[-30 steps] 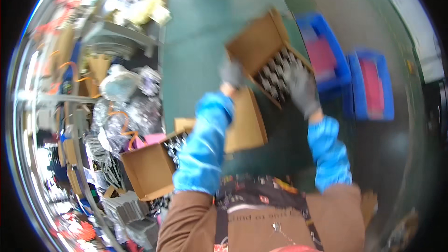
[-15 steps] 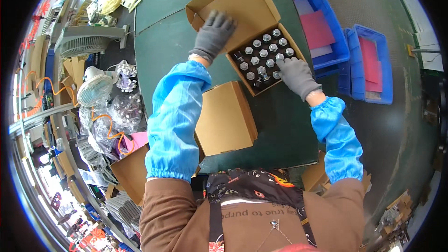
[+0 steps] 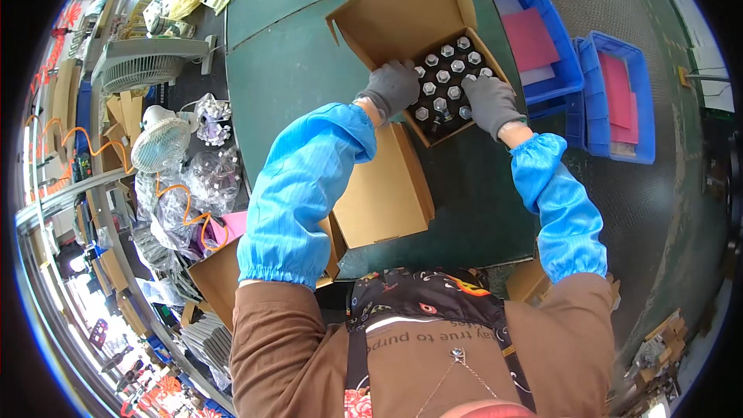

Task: The person assembles small electronic components by placing black cylindrical parts into circular cutouts on gray metal plates. They then pack the assembled plates into cardboard boxes and arrange multiple small silver cylindrical items into separate boxes on the table.

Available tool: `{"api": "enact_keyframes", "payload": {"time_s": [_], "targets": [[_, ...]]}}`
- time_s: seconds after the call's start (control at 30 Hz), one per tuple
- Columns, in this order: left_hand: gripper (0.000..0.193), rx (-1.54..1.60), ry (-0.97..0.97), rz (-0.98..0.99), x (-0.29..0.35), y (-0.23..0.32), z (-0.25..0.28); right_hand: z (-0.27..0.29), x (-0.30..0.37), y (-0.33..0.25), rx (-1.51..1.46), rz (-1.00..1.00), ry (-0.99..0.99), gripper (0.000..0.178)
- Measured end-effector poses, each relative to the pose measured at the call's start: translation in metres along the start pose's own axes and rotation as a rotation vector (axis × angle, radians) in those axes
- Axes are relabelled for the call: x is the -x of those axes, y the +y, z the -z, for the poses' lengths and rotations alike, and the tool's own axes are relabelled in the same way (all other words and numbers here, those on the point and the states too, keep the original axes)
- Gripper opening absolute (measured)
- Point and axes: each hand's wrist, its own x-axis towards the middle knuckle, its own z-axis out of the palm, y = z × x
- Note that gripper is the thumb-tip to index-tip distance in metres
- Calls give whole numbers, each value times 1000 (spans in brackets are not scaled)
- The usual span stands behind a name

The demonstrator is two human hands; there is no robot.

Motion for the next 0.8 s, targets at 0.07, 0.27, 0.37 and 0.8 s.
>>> {"api": "enact_keyframes", "payload": {"time_s": [0.07, 0.27, 0.37, 0.8], "targets": [[26, 188, -16, 170, 0, 9, 0, -2, 10, 4, -63, 8, 111, 19], [29, 34, -54, -35, 3, 6, 19, -18, 16, -6, 15, -98, 167, 19], [28, -3, -53, -34, -3, 6, 23, -28, 5, -8, 103, -106, 103, 18], [21, -97, 64, -240, 0, -11, 31, -8, 2, 18, -132, 72, -96, 27]]}}
